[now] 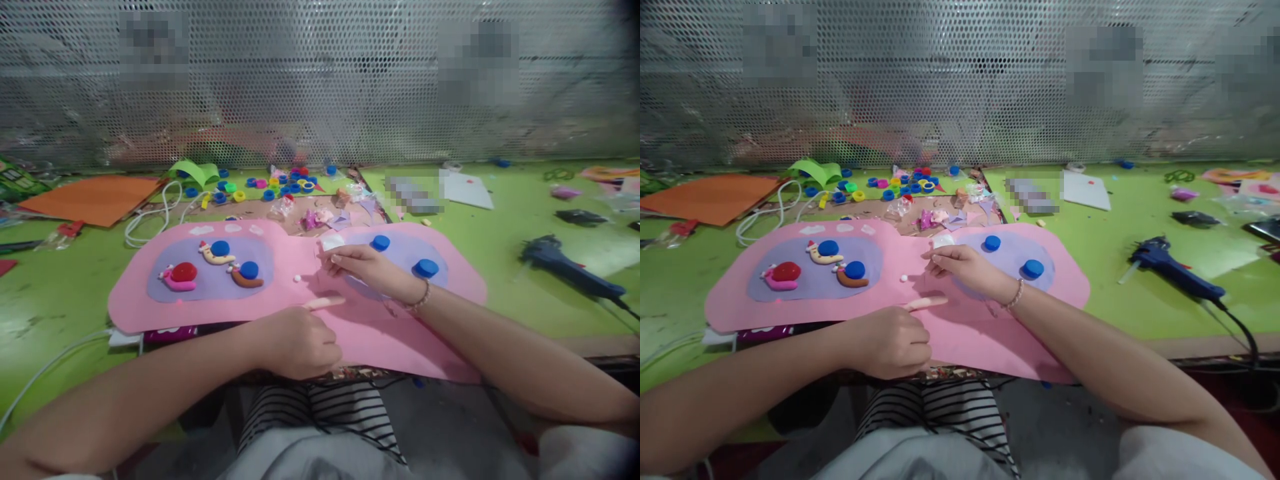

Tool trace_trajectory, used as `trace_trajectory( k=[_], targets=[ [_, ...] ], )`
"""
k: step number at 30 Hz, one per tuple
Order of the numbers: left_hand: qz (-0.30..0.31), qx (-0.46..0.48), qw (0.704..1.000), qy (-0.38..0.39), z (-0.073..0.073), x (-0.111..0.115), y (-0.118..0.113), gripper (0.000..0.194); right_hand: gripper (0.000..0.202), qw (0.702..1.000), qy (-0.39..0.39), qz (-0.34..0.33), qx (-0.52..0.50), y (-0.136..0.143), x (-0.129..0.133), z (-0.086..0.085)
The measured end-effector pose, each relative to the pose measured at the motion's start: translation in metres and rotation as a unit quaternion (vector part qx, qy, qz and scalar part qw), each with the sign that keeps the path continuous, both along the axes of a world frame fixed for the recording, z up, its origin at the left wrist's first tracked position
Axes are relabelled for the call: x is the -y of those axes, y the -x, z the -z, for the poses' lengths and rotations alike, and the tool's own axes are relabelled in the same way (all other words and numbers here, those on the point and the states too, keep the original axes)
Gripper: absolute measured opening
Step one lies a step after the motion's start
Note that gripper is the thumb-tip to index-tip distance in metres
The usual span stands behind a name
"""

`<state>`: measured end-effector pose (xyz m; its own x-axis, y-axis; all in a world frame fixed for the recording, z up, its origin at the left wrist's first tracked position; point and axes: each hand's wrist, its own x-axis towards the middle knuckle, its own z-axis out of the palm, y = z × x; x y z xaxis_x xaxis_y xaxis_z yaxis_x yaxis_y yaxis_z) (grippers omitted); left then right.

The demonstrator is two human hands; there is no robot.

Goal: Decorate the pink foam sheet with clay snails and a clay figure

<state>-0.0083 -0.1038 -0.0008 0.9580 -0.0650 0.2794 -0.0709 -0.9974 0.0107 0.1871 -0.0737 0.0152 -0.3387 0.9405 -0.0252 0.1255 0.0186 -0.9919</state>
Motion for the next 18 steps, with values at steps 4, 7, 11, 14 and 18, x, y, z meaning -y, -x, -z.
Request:
trace_trajectory(
  k=[4,7,11,14,18],
  targets=[
    [0.0,0.005,1.0,-0.003,0.0,0.0,0.0,0.026,0.026,0.999,-0.03,-0.025,0.02,0.001,0.0,-0.001],
    [0.001,0.008,1.0,-0.003,0.001,0.0,0.0,0.026,0.015,0.994,-0.055,-0.041,0.087,0.002,0.001,-0.004],
    [0.0,0.004,1.0,0.005,0.002,0.0,0.001,0.024,0.018,0.99,-0.054,-0.032,0.127,0.002,0.004,-0.01],
    [0.0,-0.002,1.0,0.009,0.003,0.0,0.001,0.022,0.036,0.987,-0.031,-0.011,0.16,0.001,0.007,-0.013],
    [-0.003,-0.001,1.0,0.009,0.002,0.0,0.001,0.024,0.035,0.988,-0.019,-0.019,0.151,0.002,0.008,-0.013]
  ],
)
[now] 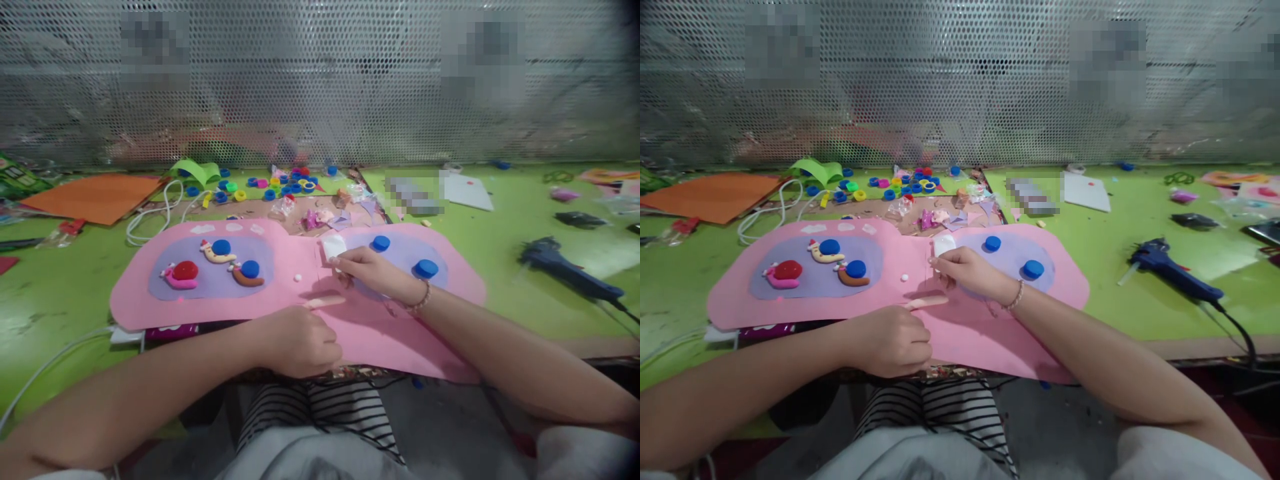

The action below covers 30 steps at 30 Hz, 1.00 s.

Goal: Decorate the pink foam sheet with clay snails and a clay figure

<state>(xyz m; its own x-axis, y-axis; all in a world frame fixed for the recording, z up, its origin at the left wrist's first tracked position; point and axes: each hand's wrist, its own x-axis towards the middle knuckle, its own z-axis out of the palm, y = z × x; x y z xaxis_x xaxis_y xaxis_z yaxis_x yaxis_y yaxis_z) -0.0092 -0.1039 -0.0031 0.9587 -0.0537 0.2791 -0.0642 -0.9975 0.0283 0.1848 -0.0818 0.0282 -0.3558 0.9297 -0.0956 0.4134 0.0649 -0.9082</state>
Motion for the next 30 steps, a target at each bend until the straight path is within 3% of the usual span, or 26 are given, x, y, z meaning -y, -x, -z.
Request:
trace_trajectory(
  k=[3,7,16,23,30],
  targets=[
    [0.001,0.007,1.0,0.001,-0.0015,-0.0001,-0.0006,0.026,0.017,0.999,-0.016,-0.022,-0.021,0.0011,-0.002,0.0034],
    [0.005,0.01,1.0,-0.005,-0.0026,-0.0002,-0.0007,0.026,0.012,0.999,-0.039,-0.024,-0.014,-0.0013,-0.0058,0.0082],
    [0.008,0.011,1.0,-0.014,-0.0029,0.0007,-0.0014,0.029,0.026,0.994,0.016,0.012,-0.107,-0.0041,-0.0076,0.0093],
    [0.002,0.008,1.0,-0.004,-0.0006,-0.0001,-0.0003,0.026,0.016,0.998,-0.021,-0.012,-0.052,-0.0046,-0.0079,0.0095],
    [0.002,0.009,1.0,-0.009,-0.0007,-0.0008,-0.0006,0.025,0.023,0.996,0.018,0.01,-0.085,-0.0027,-0.007,0.0069]
  ],
)
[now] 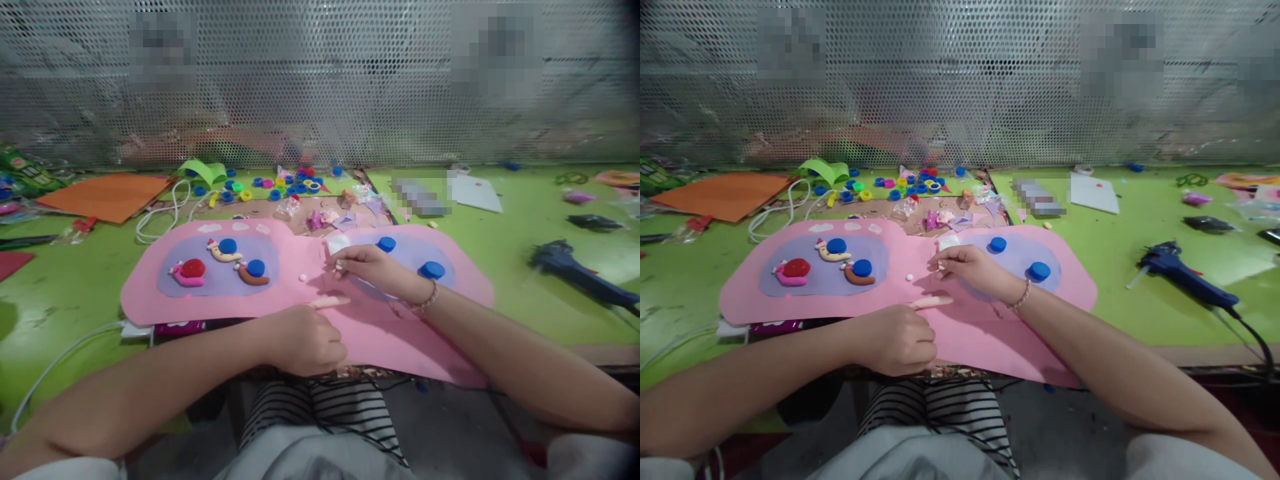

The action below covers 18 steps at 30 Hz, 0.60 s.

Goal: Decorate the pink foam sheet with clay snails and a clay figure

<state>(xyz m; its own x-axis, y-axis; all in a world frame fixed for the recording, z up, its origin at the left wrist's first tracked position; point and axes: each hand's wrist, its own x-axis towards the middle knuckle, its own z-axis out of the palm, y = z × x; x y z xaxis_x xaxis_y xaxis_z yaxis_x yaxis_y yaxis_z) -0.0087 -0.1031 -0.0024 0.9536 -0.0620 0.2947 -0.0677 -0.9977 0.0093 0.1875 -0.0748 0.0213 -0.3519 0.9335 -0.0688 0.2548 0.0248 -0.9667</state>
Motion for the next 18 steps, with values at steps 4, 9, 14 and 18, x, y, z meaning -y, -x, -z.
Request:
trace_trajectory(
  k=[4,9,14,18],
  targets=[
    [0.003,0.008,1.0,0.001,0.0009,0.0006,0.0,0.026,0.017,0.998,-0.037,-0.027,0.035,-0.0011,-0.0005,0.0029],
    [0.003,0.008,1.0,0.002,-0.0001,0.0003,0.0,0.026,0.016,0.998,-0.033,-0.01,0.049,-0.0011,-0.0002,0.0009],
    [0.004,0.015,1.0,-0.004,-0.0016,0.0004,-0.0008,0.025,0.019,0.999,-0.021,0.001,0.027,-0.0009,-0.0006,0.001],
    [0.005,0.017,1.0,-0.009,-0.001,0.0002,-0.001,0.026,0.019,0.998,-0.047,-0.011,0.043,-0.0023,-0.0014,0.0037]
  ],
)
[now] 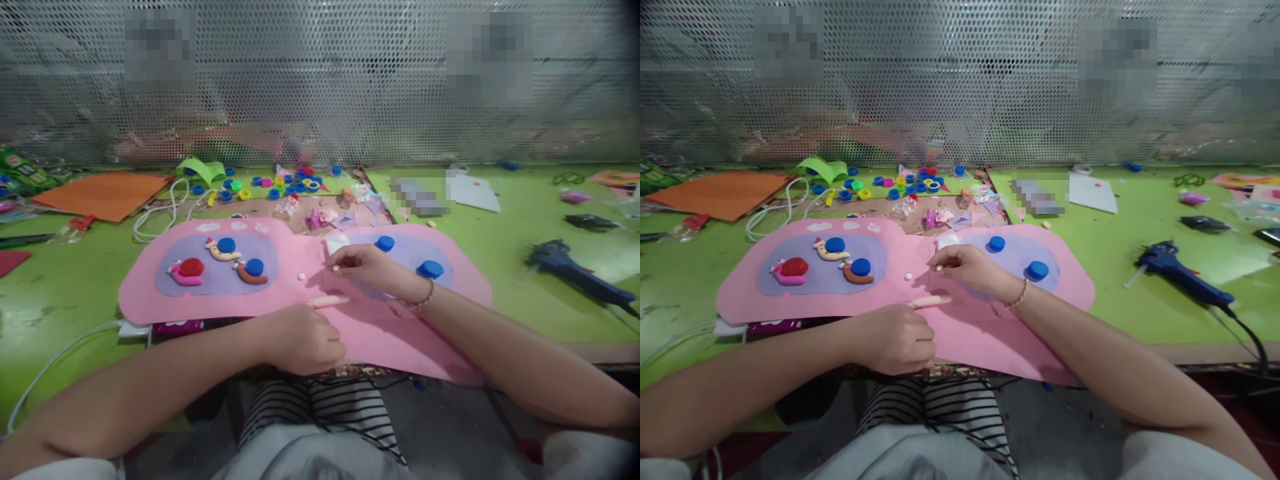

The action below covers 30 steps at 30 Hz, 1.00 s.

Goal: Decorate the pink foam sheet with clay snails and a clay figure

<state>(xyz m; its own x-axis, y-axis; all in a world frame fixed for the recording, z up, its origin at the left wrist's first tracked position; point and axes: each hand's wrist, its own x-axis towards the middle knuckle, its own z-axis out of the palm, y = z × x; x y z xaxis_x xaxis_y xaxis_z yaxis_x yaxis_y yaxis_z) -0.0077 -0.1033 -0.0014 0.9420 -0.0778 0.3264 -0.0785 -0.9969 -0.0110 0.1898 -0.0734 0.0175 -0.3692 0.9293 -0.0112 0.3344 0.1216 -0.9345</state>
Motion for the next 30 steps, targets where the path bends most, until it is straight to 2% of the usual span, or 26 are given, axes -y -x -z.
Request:
trace_trajectory(
  k=[3,8,11,15,19,23,30],
  targets=[
    [-0.001,-0.007,1.0,-0.001,0.0001,-0.0001,0.0005,0.026,0.014,1.0,0.0,0.012,0.014,0.0004,0.0007,-0.0023],
    [0.004,-0.011,1.0,-0.001,-0.0011,0.0003,0.0008,0.025,0.029,0.999,0.026,0.036,-0.003,0.0008,0.001,-0.004],
    [-0.002,-0.003,1.0,0.002,-0.001,0.0005,0.0006,0.026,0.027,0.998,0.043,0.024,-0.034,0.0,0.0004,-0.0014],
    [-0.004,0.0,1.0,0.005,-0.0008,0.0009,0.0005,0.027,0.022,0.999,0.02,-0.005,-0.045,-0.0008,0.0002,-0.0001],
    [-0.001,-0.001,1.0,0.002,-0.0019,0.0006,0.0003,0.028,0.018,1.0,0.003,0.011,-0.029,-0.0015,-0.0002,-0.0011],
    [0.005,-0.007,1.0,-0.003,-0.0019,-0.0001,0.0001,0.028,0.023,0.998,0.031,0.037,-0.043,-0.002,-0.0011,0.0005],
    [0.001,-0.003,1.0,-0.001,-0.0001,0.0004,0.0005,0.028,0.021,0.998,0.011,0.004,-0.055,-0.0017,-0.0014,0.0031]
  ],
)
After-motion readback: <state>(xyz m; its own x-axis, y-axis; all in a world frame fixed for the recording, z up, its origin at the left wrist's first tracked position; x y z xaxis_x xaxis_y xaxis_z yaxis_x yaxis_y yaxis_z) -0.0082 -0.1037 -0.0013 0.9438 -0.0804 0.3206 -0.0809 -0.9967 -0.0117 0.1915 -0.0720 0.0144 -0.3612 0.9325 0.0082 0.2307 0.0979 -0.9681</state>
